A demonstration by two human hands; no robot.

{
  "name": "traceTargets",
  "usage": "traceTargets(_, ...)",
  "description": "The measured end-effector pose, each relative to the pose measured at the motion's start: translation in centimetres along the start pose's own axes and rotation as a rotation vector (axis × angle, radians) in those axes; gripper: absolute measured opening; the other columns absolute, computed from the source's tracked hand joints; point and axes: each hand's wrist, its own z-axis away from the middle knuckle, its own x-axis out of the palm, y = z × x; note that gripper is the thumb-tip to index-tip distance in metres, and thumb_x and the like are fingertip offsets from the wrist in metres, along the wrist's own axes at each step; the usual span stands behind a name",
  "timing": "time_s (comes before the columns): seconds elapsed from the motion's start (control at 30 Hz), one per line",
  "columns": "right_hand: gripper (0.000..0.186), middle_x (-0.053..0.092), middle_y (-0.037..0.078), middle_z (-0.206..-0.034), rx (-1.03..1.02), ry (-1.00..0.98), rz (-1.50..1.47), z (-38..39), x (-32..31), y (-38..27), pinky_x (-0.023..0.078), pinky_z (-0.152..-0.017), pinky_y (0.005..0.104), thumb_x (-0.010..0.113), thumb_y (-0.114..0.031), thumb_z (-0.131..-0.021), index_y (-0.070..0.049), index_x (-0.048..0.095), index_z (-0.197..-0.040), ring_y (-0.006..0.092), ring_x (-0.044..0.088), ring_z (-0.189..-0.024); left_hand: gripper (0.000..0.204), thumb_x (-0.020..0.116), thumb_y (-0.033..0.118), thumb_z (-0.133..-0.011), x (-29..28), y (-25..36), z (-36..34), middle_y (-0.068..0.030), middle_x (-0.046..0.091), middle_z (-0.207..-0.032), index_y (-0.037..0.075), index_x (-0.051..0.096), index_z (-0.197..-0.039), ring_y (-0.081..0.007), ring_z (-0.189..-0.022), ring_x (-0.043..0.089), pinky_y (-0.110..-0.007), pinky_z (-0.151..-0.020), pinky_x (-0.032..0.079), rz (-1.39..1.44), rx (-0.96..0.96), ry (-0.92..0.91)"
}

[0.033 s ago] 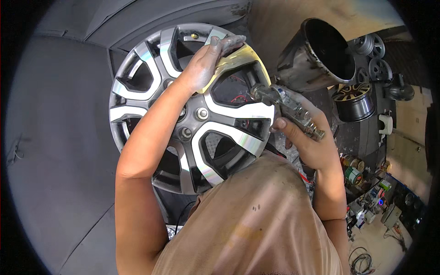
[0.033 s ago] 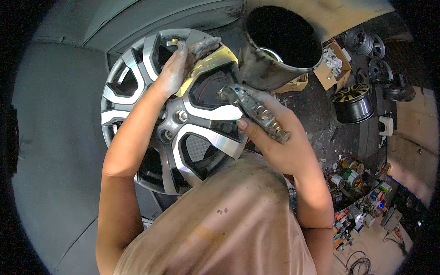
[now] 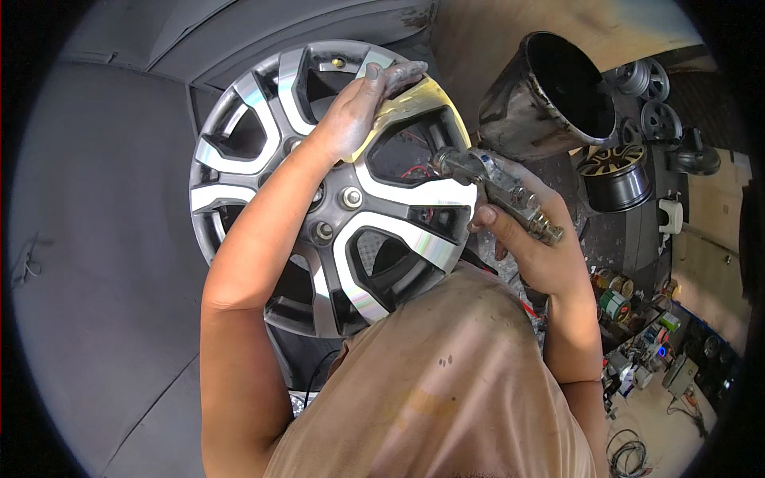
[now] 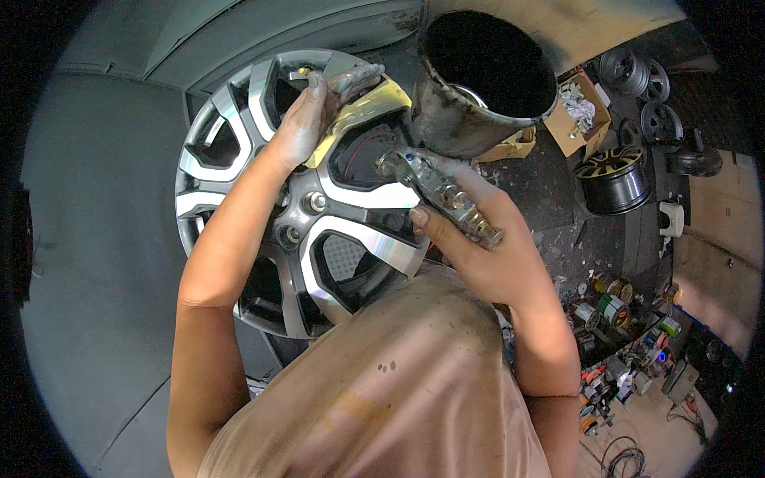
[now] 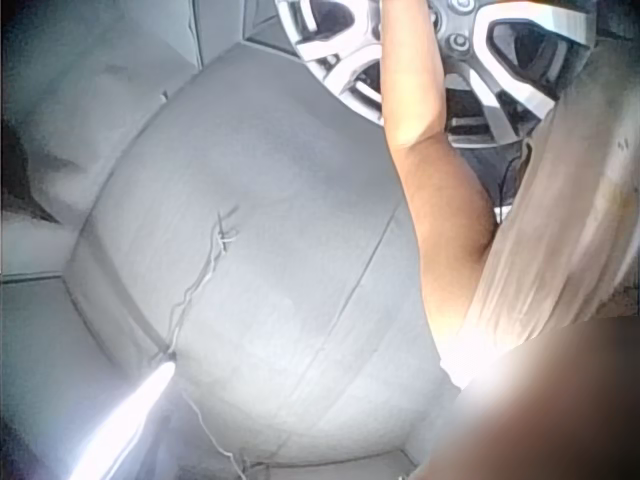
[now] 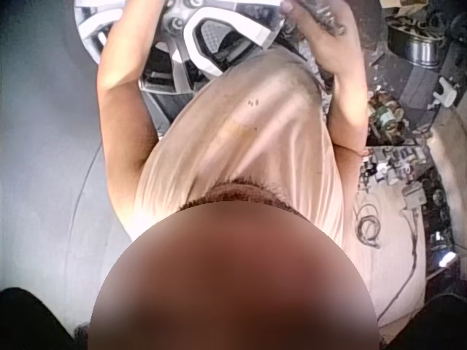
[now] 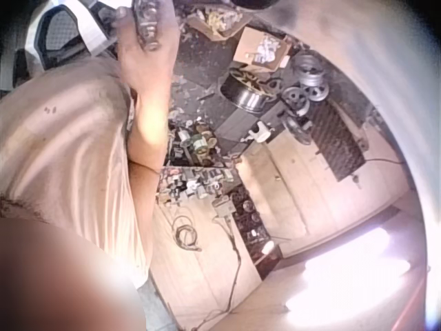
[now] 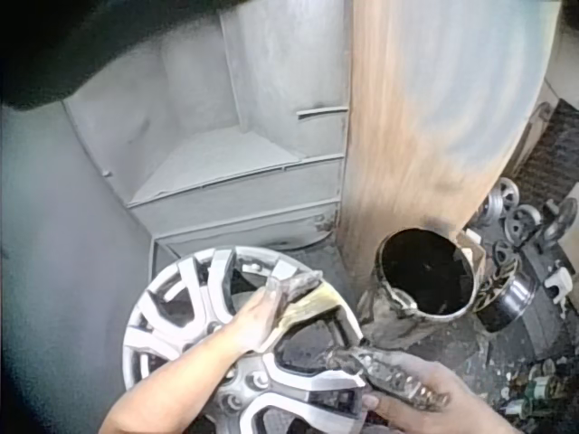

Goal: Spray painting and masking a car wheel rim in a workshop.

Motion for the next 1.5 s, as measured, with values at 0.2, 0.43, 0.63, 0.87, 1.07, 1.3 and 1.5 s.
traceTargets(0.2,0.039,0.067,0.003,-0.094,-0.036,0.041,0.033,-0.2,0.4,0.0,0.048,-0.072,0.0242,0.069,-0.01,-0.096,0.001,0.06,-0.132,0.0065,0.058,-0.084,0.093,0.014,0.066,-0.104,0.0,-0.1,0.0,-0.0267,0.051,-0.146,-0.012,0.044,-0.145,-0.0317,-0.14,0.046,-0.037,-0.121,0.03,-0.012,0.008,0.011)
traceTargets(0.43,0.038,0.068,0.005,-0.096,-0.049,0.121,0.05,-0.2,-0.3,0.0,0.049,-0.073,0.025,0.07,-0.013,-0.096,0.001,0.061,-0.131,0.0071,0.059,-0.082,0.09,0.016,0.063,-0.106,0.2,0.2,0.2,-0.0261,0.051,-0.146,-0.012,0.043,-0.145,-0.0314,-0.14,0.046,-0.037,-0.121,0.03,0.02,0.017,0.01)
traceTargets(0.63,0.039,0.069,0.002,-0.09,0.024,0.169,0.078,0.0,-1.4,0.2,0.045,-0.059,0.0214,0.071,-0.015,-0.096,0.0,0.062,-0.13,0.005,0.058,-0.072,0.088,0.018,0.063,-0.106,0.2,0.2,0.5,-0.0247,0.05,-0.147,-0.012,0.042,-0.146,-0.0303,-0.141,0.045,-0.037,-0.121,0.029,0.08,-0.004,0.013)
traceTargets(0.87,0.035,0.071,0.004,-0.096,-0.121,0.236,0.093,-0.8,-3.3,2.6,0.048,-0.073,0.0241,0.069,-0.015,-0.096,0.0,0.063,-0.127,0.0087,0.062,-0.083,0.088,0.021,0.064,-0.105,-0.5,-1.1,0.1,-0.0252,0.048,-0.149,-0.011,0.04,-0.148,-0.0324,-0.142,0.044,-0.04,-0.122,0.028,0.096,0.045,-0.015)
traceTargets(1.07,0.03,0.072,0.006,-0.105,-0.099,0.223,0.076,-2.1,-7.0,7.6,0.047,-0.096,0.0297,0.065,-0.012,-0.097,0.002,0.063,-0.123,0.0138,0.064,-0.101,0.095,0.024,0.071,-0.101,-1.7,1.9,2.6,-0.0253,0.05,-0.147,-0.01,0.042,-0.146,-0.0331,-0.142,0.045,-0.043,-0.121,0.03,-0.065,0.32,0.163)
traceTargets(1.3,0.033,0.07,0.005,-0.111,-0.064,0.121,0.157,-6.9,-12.6,18.1,0.047,-0.093,0.0286,0.068,-0.007,-0.095,0.001,0.063,-0.126,0.0127,0.062,-0.101,0.112,0.023,0.088,-0.089,4.1,7.6,12.2,-0.022,0.058,-0.141,-0.006,0.052,-0.142,-0.0334,-0.135,0.051,-0.047,-0.117,0.033,-0.235,0.201,0.436)
traceTargets(1.5,0.043,0.071,0.005,-0.106,-0.01,-0.137,0.216,-14.0,-17.0,23.8,0.053,-0.067,0.0268,0.07,-0.012,-0.095,-0.003,0.059,-0.135,0.0111,0.063,-0.083,0.07,0.061,0.055,-0.095,22.5,1.3,10.8,-0.019,0.06,-0.14,0.002,0.057,-0.142,-0.0357,-0.131,0.056,-0.047,-0.112,0.04,-0.173,0.155,0.208)
